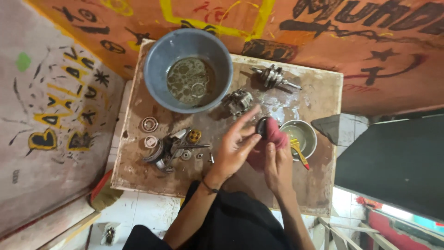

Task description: Cleaning and wiping oily motorcycle engine components with a cloth and solvent.

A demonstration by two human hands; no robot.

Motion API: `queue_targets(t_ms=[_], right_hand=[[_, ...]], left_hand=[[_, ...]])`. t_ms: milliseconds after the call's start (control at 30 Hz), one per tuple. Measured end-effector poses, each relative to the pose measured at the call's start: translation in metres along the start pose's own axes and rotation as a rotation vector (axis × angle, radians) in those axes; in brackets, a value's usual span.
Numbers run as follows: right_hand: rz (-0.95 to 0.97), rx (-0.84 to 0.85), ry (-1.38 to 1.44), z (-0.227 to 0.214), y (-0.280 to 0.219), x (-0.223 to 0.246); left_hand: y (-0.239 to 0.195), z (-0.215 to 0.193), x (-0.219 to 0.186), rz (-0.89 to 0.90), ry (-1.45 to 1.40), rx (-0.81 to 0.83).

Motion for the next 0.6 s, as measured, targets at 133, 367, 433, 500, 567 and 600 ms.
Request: queue_targets(t_ms=[133,367,433,500,567,600], right_hand=[[-0.047,0.002,0.188,0.0,0.001,-0.012],[0.441,-0.018,0.698,0.004,-0.008,-0.055],[0.477,0.002,0.694,0.008,-0.01,-0.059],[0.452,-0.081,0.71,0.006,-0.005,-0.059],[0.488,-0.106,0.843,0.001,0.0,-0.049],[0.523,-0.134,0.974,-0.002,0.002,-0.046]], left_hand=[[-0.002,-0.023,0.034,-0.069,-0.006,-0.032],[0.006,-0.02,0.036,-0.105,-0.035,-0.12],[0.009,-0.016,0.043,-0.22,0.067,-0.044],[0.019,-0.014,0.048,0.133,0.236,0.094],[0.018,-0.011,0.038,0.103,0.135,0.075],[0.018,-0.009,0.034,0.072,0.032,0.057]])
Point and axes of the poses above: each hand's wrist, its own y-axis towards the middle knuckle, its own z-axis out of the palm, x = y × z, the point moved 4 cm from there along y, towards the middle knuckle, and after that the axes turned 5 degrees about z, right-handed, at the moved point
